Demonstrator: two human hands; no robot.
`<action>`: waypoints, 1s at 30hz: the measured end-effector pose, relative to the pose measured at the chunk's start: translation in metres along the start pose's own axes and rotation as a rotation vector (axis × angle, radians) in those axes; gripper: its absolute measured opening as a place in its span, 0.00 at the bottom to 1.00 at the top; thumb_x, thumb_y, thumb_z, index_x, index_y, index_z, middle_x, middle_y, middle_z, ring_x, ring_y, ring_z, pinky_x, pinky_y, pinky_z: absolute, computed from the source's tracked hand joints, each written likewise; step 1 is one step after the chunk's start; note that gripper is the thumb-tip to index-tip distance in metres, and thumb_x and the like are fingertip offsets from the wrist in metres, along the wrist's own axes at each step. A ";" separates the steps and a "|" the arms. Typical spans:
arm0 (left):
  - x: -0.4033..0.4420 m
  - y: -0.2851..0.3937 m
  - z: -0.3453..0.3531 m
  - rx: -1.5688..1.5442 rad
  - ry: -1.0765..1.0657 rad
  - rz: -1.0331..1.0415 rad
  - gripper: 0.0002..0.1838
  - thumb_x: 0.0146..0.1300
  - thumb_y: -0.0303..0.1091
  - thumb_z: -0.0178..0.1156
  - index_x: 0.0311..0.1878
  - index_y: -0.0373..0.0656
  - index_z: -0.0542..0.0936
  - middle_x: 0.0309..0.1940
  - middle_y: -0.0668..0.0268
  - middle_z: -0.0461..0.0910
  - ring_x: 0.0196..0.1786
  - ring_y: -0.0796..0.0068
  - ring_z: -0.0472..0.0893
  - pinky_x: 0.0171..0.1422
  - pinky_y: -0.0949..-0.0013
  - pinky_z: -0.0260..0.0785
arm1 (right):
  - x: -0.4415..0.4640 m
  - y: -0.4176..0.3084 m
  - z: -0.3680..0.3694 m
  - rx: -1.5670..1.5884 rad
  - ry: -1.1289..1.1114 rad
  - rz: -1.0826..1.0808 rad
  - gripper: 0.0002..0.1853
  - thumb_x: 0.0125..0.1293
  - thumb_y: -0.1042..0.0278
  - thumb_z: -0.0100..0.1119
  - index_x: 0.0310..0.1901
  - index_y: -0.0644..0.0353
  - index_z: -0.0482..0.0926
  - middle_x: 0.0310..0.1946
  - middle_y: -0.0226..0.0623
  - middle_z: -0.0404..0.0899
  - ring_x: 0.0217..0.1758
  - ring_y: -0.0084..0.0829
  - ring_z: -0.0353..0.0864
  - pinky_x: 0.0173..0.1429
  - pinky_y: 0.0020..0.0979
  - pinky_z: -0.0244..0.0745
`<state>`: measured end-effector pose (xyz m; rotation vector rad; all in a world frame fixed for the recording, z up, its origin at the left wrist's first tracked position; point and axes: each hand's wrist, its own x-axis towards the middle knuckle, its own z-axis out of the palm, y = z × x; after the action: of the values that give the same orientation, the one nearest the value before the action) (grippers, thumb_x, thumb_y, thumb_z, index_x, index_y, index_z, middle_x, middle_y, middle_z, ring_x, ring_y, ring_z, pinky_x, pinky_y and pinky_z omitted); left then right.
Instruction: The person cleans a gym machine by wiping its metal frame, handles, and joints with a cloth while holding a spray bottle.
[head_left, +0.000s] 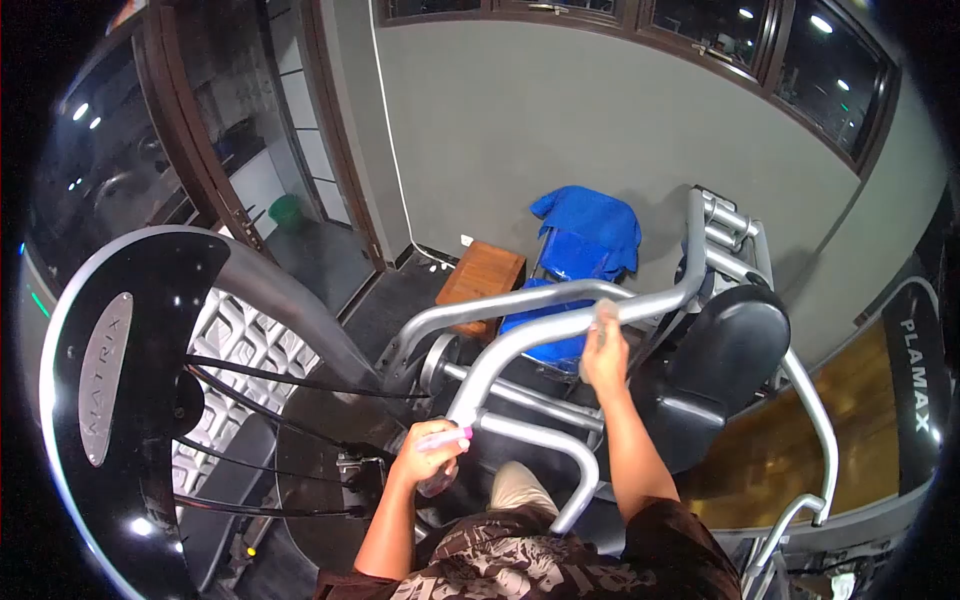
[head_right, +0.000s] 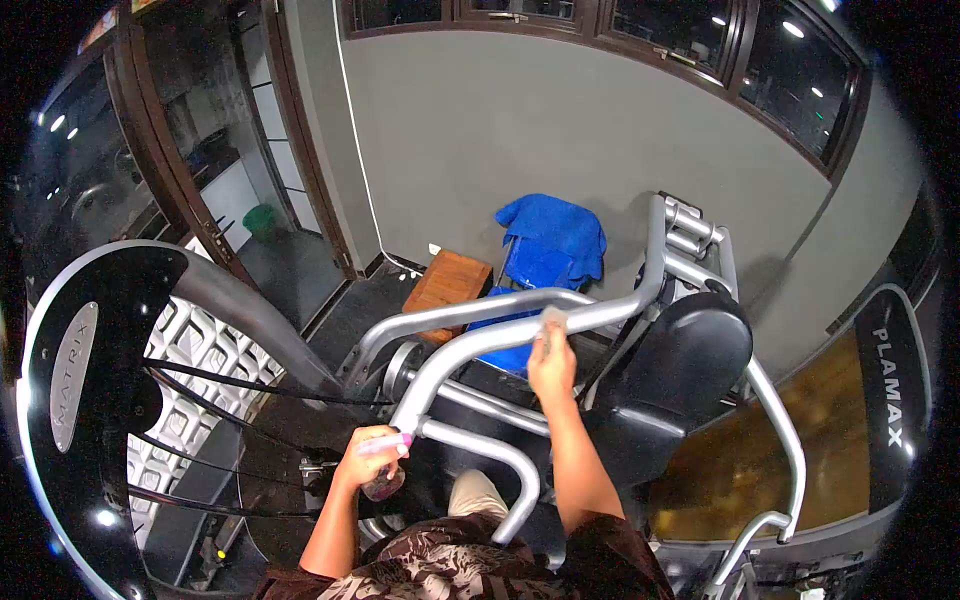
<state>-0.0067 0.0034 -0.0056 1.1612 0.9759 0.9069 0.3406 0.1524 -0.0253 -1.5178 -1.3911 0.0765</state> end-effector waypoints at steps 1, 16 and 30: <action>0.000 0.001 0.000 0.005 -0.006 0.007 0.09 0.64 0.29 0.69 0.38 0.32 0.83 0.29 0.59 0.84 0.19 0.74 0.79 0.22 0.70 0.70 | -0.005 -0.016 -0.001 0.037 -0.110 -0.011 0.16 0.73 0.68 0.58 0.59 0.62 0.79 0.52 0.60 0.84 0.58 0.58 0.83 0.62 0.47 0.78; 0.000 -0.005 -0.002 0.010 0.000 -0.005 0.08 0.63 0.29 0.70 0.38 0.33 0.83 0.29 0.61 0.85 0.20 0.74 0.80 0.24 0.71 0.71 | 0.065 -0.016 -0.047 -0.244 -0.163 0.068 0.15 0.70 0.64 0.57 0.54 0.58 0.84 0.46 0.58 0.85 0.51 0.59 0.85 0.58 0.50 0.79; -0.002 0.007 0.000 0.036 -0.006 -0.036 0.09 0.63 0.30 0.71 0.37 0.34 0.84 0.28 0.62 0.85 0.20 0.76 0.80 0.24 0.71 0.70 | 0.030 -0.125 0.081 -0.408 -1.049 -0.292 0.12 0.58 0.67 0.60 0.43 0.55 0.88 0.42 0.49 0.87 0.49 0.51 0.86 0.56 0.48 0.81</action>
<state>-0.0077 0.0031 0.0012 1.1727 1.0082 0.8597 0.2117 0.1998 0.0400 -1.6424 -2.5712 0.4857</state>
